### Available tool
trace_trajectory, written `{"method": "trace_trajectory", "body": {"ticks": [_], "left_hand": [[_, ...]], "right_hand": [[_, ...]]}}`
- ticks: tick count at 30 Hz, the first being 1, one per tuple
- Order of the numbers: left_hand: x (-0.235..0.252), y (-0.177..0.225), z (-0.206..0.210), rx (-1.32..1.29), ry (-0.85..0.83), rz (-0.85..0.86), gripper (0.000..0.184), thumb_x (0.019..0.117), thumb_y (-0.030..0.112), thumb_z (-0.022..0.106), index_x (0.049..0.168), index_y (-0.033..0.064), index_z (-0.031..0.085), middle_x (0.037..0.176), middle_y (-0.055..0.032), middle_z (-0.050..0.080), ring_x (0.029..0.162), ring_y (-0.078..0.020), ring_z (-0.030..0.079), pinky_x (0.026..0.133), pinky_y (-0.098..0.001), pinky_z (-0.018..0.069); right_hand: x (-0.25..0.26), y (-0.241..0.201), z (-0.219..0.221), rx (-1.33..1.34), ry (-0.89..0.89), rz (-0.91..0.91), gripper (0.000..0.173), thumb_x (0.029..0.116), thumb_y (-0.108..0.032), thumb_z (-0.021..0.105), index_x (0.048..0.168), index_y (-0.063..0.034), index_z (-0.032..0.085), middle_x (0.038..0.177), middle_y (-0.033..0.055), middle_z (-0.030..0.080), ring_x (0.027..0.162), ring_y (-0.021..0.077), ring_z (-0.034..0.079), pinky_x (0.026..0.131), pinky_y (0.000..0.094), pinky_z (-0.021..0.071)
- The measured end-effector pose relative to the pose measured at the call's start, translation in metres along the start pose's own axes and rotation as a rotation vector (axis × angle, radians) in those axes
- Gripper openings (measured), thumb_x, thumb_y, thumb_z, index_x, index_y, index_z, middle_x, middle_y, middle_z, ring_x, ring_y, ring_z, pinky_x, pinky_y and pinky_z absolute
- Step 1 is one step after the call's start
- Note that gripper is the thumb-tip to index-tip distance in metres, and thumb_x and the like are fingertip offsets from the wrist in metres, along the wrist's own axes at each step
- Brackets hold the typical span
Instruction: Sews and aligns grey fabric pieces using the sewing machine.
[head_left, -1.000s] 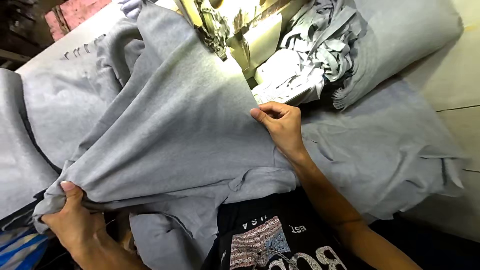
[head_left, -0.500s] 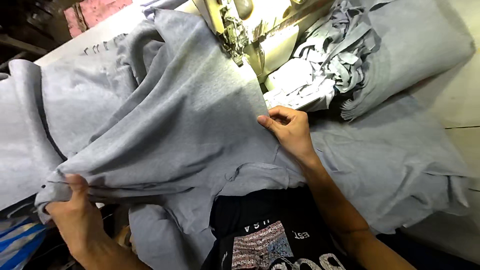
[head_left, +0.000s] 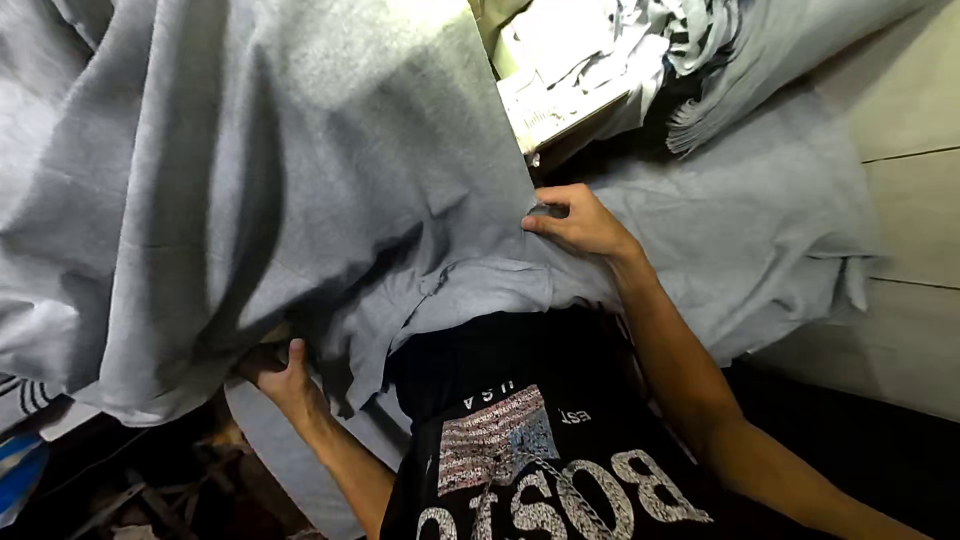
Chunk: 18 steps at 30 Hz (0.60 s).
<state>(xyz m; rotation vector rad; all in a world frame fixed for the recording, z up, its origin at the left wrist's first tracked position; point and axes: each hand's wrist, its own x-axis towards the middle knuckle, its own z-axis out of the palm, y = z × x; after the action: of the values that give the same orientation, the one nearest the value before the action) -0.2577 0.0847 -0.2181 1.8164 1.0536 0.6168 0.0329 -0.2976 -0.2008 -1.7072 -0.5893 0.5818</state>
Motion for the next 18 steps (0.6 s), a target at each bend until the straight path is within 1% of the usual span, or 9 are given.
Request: {"method": "trace_trajectory", "body": {"ticks": [2, 4, 5, 7, 10, 12, 14, 16, 18], "left_hand": [[0.001, 0.026, -0.003, 0.076, -0.008, -0.045, 0.075, 0.0907, 0.025, 0.076, 0.14, -0.0178, 0.04, 0.131, -0.0221, 0.06, 0.12, -0.0128, 0.06, 0.105, -0.028, 0.0482], [0.006, 0.039, -0.017, -0.158, 0.068, -0.008, 0.059, 0.0948, 0.01, 0.07, 0.14, -0.0131, 0.038, 0.125, -0.0124, 0.064, 0.115, -0.011, 0.064, 0.104, -0.031, 0.0527], [0.008, 0.045, -0.029, -0.275, 0.067, -0.013, 0.047, 0.099, 0.006, 0.06, 0.139, -0.007, 0.037, 0.121, -0.0053, 0.064, 0.112, -0.009, 0.065, 0.102, -0.0316, 0.0537], [0.011, 0.061, -0.057, -0.38, 0.03, -0.04, 0.039, 0.1048, 0.007, 0.043, 0.142, -0.0002, 0.032, 0.123, -0.0014, 0.061, 0.114, -0.01, 0.063, 0.103, -0.0355, 0.0531], [0.014, 0.087, -0.088, -0.294, -0.011, -0.065, 0.034, 0.107, 0.011, 0.036, 0.14, 0.0022, 0.038, 0.121, 0.0012, 0.064, 0.112, -0.0082, 0.065, 0.101, -0.0331, 0.0538], [0.016, 0.09, -0.109, -0.247, -0.149, -0.072, 0.041, 0.1092, 0.033, 0.043, 0.14, 0.0058, 0.043, 0.124, 0.0042, 0.065, 0.117, -0.0059, 0.063, 0.104, -0.0297, 0.0519], [0.01, 0.099, -0.114, -0.3, -0.251, -0.086, 0.048, 0.097, 0.05, 0.064, 0.129, 0.0142, 0.057, 0.116, 0.0083, 0.072, 0.112, -0.0043, 0.067, 0.1, -0.0268, 0.054], [0.009, 0.11, -0.109, -0.203, -0.336, -0.071, 0.062, 0.0823, 0.051, 0.081, 0.126, 0.018, 0.053, 0.11, 0.0142, 0.072, 0.106, -0.0005, 0.068, 0.095, -0.0234, 0.0559], [0.01, 0.118, -0.097, -0.14, -0.326, -0.061, 0.074, 0.0786, 0.041, 0.087, 0.131, 0.0102, 0.046, 0.112, 0.0112, 0.07, 0.106, -0.0028, 0.068, 0.096, -0.0254, 0.0562]], "right_hand": [[-0.005, -0.01, 0.0, 0.018, 0.074, -0.002, 0.018, 0.0908, -0.019, 0.076, 0.079, -0.0073, 0.068, 0.074, -0.0057, 0.064, 0.067, -0.0024, 0.057, 0.064, 0.0181, 0.0488], [-0.018, -0.029, 0.005, -0.056, 0.185, 0.063, 0.022, 0.0875, -0.019, 0.081, 0.075, -0.0083, 0.066, 0.068, -0.0023, 0.061, 0.059, 0.0028, 0.053, 0.054, 0.0198, 0.0439], [-0.025, -0.038, 0.008, -0.119, 0.243, 0.107, 0.021, 0.0857, -0.02, 0.083, 0.077, -0.0091, 0.067, 0.07, -0.0002, 0.063, 0.059, 0.0059, 0.055, 0.054, 0.0225, 0.0448], [-0.035, -0.051, 0.019, -0.237, 0.352, 0.185, 0.022, 0.0833, -0.024, 0.086, 0.079, -0.0114, 0.068, 0.072, 0.0017, 0.064, 0.061, 0.0106, 0.057, 0.055, 0.0292, 0.0456], [-0.048, -0.062, 0.034, -0.309, 0.437, 0.217, 0.027, 0.0805, -0.026, 0.088, 0.079, -0.0107, 0.066, 0.077, 0.0042, 0.063, 0.067, 0.0163, 0.058, 0.059, 0.0354, 0.0458], [-0.051, -0.064, 0.039, -0.288, 0.446, 0.224, 0.026, 0.0808, -0.026, 0.088, 0.08, -0.0105, 0.068, 0.079, 0.0036, 0.064, 0.068, 0.0154, 0.059, 0.06, 0.0349, 0.0466], [-0.052, -0.064, 0.041, -0.238, 0.444, 0.188, 0.023, 0.0841, -0.025, 0.086, 0.08, -0.0108, 0.068, 0.077, 0.0019, 0.065, 0.065, 0.0111, 0.059, 0.058, 0.0299, 0.0472], [-0.053, -0.062, 0.042, -0.181, 0.437, 0.139, 0.017, 0.088, -0.022, 0.082, 0.084, -0.0103, 0.071, 0.081, 0.0006, 0.068, 0.07, 0.0071, 0.062, 0.062, 0.0249, 0.0511], [-0.053, -0.06, 0.042, -0.145, 0.435, 0.094, 0.011, 0.0894, -0.018, 0.08, 0.087, -0.0095, 0.073, 0.085, 0.0001, 0.07, 0.074, 0.0049, 0.064, 0.065, 0.0211, 0.0526]]}}
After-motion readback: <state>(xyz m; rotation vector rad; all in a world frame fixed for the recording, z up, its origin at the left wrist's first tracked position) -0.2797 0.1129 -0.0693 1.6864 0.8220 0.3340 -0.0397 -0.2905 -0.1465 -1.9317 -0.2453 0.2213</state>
